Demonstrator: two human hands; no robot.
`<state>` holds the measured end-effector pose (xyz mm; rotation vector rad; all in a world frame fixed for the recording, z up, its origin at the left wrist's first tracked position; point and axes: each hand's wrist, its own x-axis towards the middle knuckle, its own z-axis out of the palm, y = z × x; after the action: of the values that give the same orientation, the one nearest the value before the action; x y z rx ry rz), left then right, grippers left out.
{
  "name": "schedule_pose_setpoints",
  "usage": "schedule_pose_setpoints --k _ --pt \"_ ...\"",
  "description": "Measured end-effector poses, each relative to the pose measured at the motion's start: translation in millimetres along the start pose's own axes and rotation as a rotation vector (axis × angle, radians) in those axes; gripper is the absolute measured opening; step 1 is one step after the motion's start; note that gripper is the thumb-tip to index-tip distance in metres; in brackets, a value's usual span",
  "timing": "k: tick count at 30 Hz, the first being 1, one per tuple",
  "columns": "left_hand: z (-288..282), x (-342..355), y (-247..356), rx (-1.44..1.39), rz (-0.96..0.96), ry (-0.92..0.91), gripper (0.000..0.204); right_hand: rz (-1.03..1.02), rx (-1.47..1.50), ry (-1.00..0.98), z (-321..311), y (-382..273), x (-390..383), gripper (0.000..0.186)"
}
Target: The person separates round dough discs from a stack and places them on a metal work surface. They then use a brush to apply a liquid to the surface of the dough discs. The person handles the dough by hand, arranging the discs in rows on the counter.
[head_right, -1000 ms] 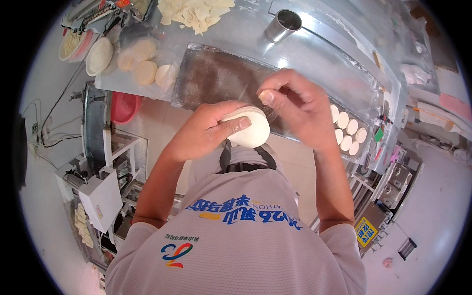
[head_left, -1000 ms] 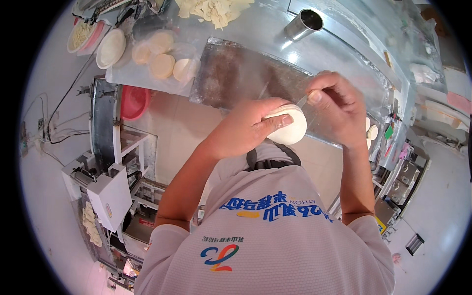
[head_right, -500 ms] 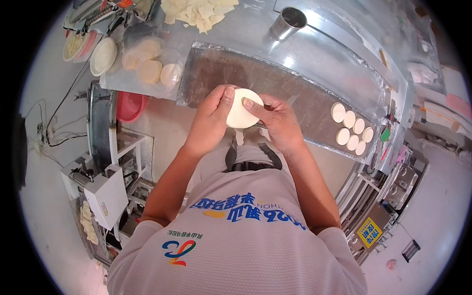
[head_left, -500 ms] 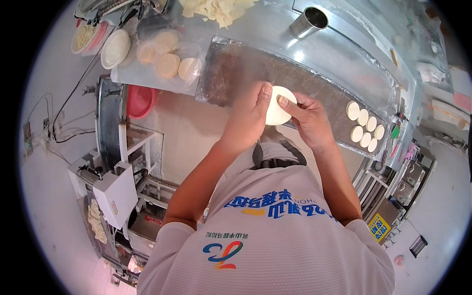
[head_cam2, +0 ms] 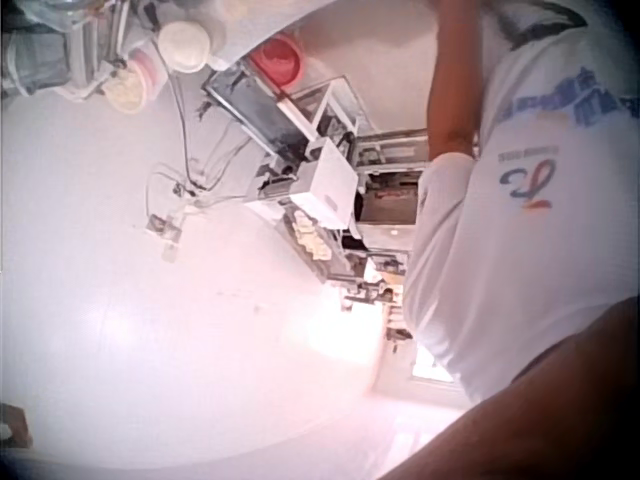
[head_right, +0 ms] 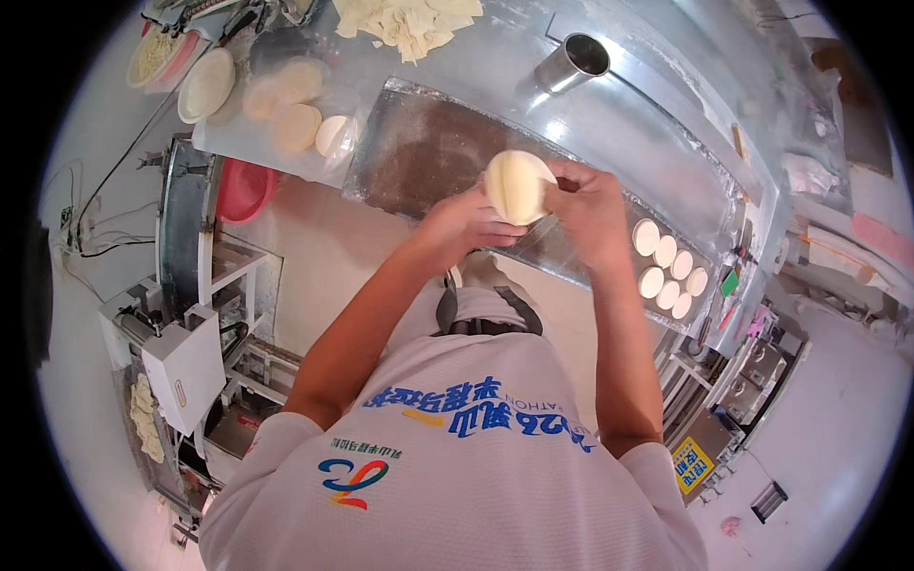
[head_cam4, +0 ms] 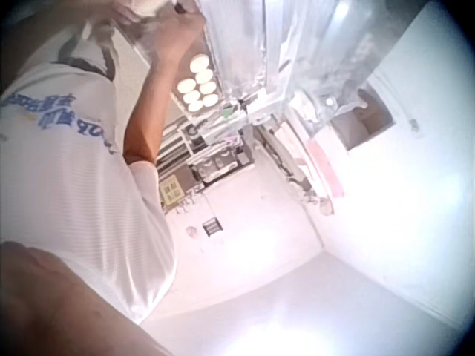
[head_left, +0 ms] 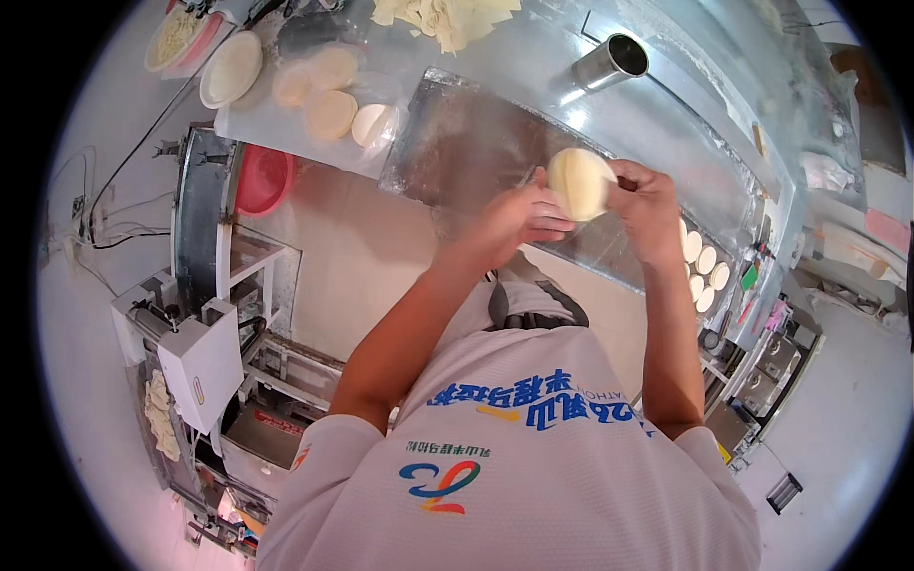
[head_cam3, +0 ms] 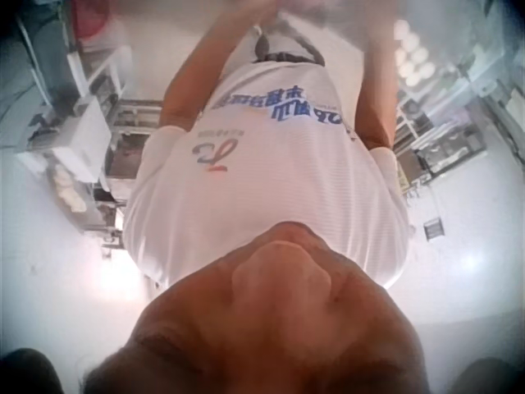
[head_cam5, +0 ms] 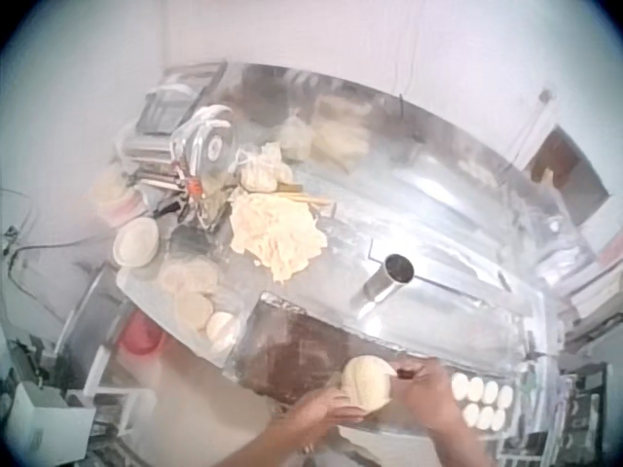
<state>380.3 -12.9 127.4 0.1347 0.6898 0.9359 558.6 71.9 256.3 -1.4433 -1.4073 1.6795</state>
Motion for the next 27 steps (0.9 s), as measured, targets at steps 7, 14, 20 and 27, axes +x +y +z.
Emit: schedule_pose_setpoints --k 7,14,20,27 --pt "35 14 17 -0.382 0.076 -0.143 0.062 0.16 -0.149 -0.061 19 4 8 0.027" --pt "27 -3 22 -0.386 0.169 -0.112 0.061 0.071 -0.417 0.091 30 9 4 0.034" --pt "50 -34 50 -0.329 0.412 -0.168 0.047 0.172 0.423 0.044 4 59 20 0.049" --pt "34 -42 61 0.421 0.36 0.161 0.037 0.342 1.014 -0.238 45 69 35 0.073"
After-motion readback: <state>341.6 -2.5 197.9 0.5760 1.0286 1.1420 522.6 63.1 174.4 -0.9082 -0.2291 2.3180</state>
